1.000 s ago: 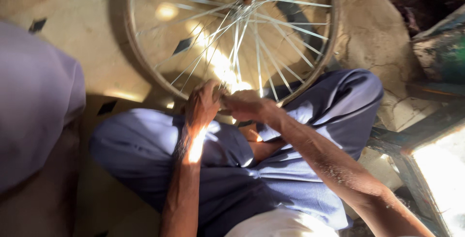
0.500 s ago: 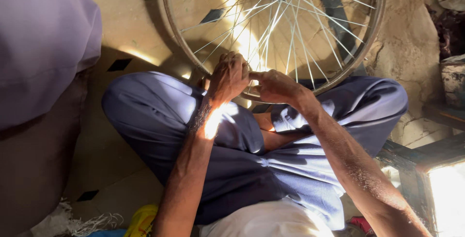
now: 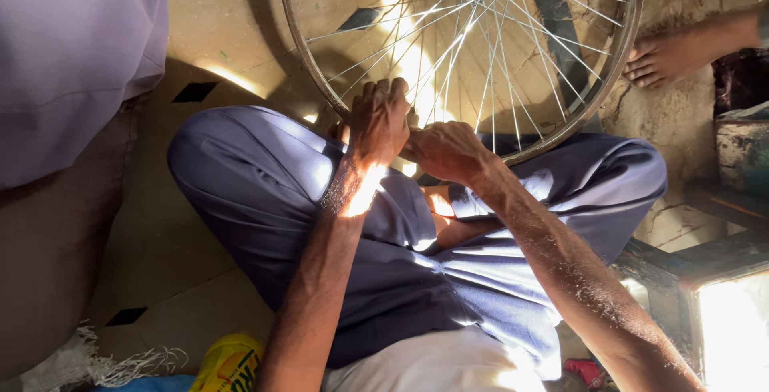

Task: The person threads a metal component onto the end of a spoke on a bicycle wheel by hand, working along the rim to secure the spokes.

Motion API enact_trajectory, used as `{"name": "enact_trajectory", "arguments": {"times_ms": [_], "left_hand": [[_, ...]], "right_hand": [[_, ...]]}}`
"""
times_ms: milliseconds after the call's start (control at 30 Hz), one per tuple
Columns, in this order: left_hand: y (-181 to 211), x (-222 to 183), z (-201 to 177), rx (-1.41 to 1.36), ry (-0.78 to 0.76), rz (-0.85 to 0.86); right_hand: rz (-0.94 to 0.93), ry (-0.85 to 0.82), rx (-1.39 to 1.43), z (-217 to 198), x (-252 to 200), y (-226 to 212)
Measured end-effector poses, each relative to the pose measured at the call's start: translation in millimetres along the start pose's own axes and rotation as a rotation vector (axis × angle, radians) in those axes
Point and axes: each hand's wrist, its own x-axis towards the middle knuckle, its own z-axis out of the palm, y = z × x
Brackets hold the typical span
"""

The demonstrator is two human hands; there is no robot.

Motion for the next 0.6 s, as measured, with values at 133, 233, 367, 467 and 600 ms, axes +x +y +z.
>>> {"name": "enact_trajectory", "arguments": {"times_ms": [133,233,367,467,600], "left_hand": [[3,-7,-6,0.008,-0.028,0.018],[10,-13,-15,0.003,0.045,0.059],[16,-22,-25,-0.031,0.192,0.174],[19,-29,-27,-0.063,0.197,0.195],[19,-44,-14,-0.083,0.108,0.174]], "right_hand": [[-0.039,0.067,0.185,0,-1,7],[-0.028,0.062,0.271,-2,-4,7],[-0.005,0.031,0.103,4,0,7],[-0.040,0.180,0.063,17,2,17],[-0.165,0.241,-0.144,26,-5,36]]}}
